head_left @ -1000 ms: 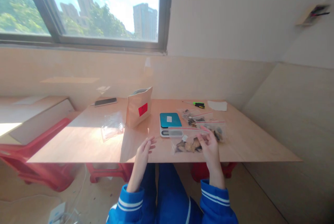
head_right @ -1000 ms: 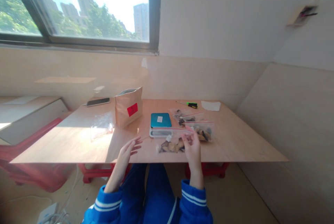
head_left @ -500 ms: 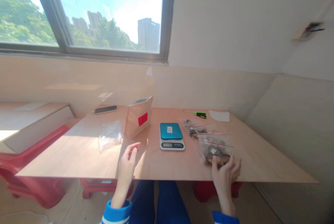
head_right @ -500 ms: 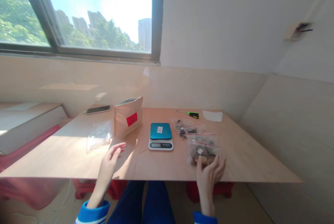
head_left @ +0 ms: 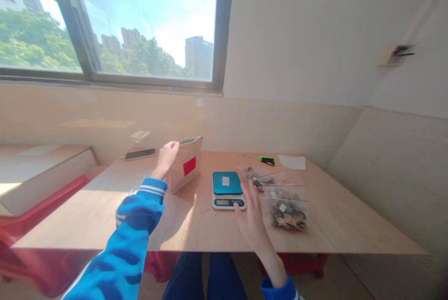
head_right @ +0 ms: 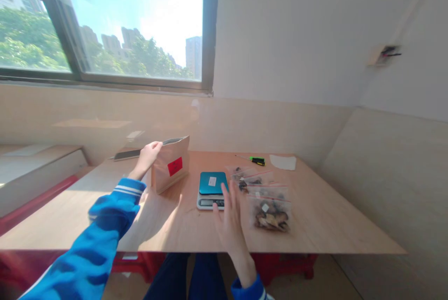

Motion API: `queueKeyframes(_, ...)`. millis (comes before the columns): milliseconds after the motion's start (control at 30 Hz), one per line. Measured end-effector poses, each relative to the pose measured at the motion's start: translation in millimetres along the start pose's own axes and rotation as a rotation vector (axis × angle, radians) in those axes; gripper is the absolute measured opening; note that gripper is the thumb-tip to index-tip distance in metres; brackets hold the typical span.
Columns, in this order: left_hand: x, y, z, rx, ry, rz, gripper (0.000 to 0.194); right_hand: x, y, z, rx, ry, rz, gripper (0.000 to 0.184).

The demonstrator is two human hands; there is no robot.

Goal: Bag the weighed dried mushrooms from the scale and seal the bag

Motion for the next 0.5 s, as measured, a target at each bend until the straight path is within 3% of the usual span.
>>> queueKeyframes(100,7.3,-4.4,-15.3,0.002,0.117,0.044,0.013,24.3,58.1,35.5,-0.148,0.165,0.150,0.055)
queueKeyframes(200,14.0,-14.2,-47.8,0.038,0.246,0.053,0.017,36.5,93.2,64.6,-0.241,0.208,0.197,0.054)
queueKeyframes(300,11.1,-19.4,-73.6,0.055,0.245,0.071,0.019,43.2,108.1,71.8,-0.270,0.255,0.162,0.044)
queueKeyframes(500,3.8,-7.7,-108.2,0.019,0.133,0.028,0.019,49.2,108.5,40.5,-0.276,0.447,0.112,0.041)
Point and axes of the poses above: each hand's wrist, its own z-axis towards the middle knuckle, its own x-axis out of the palm, y = z × x, the point moved 7 cm from there along z, towards the middle knuckle, and after that the axes turned 2 degrees about z, right-handed, at the moved point
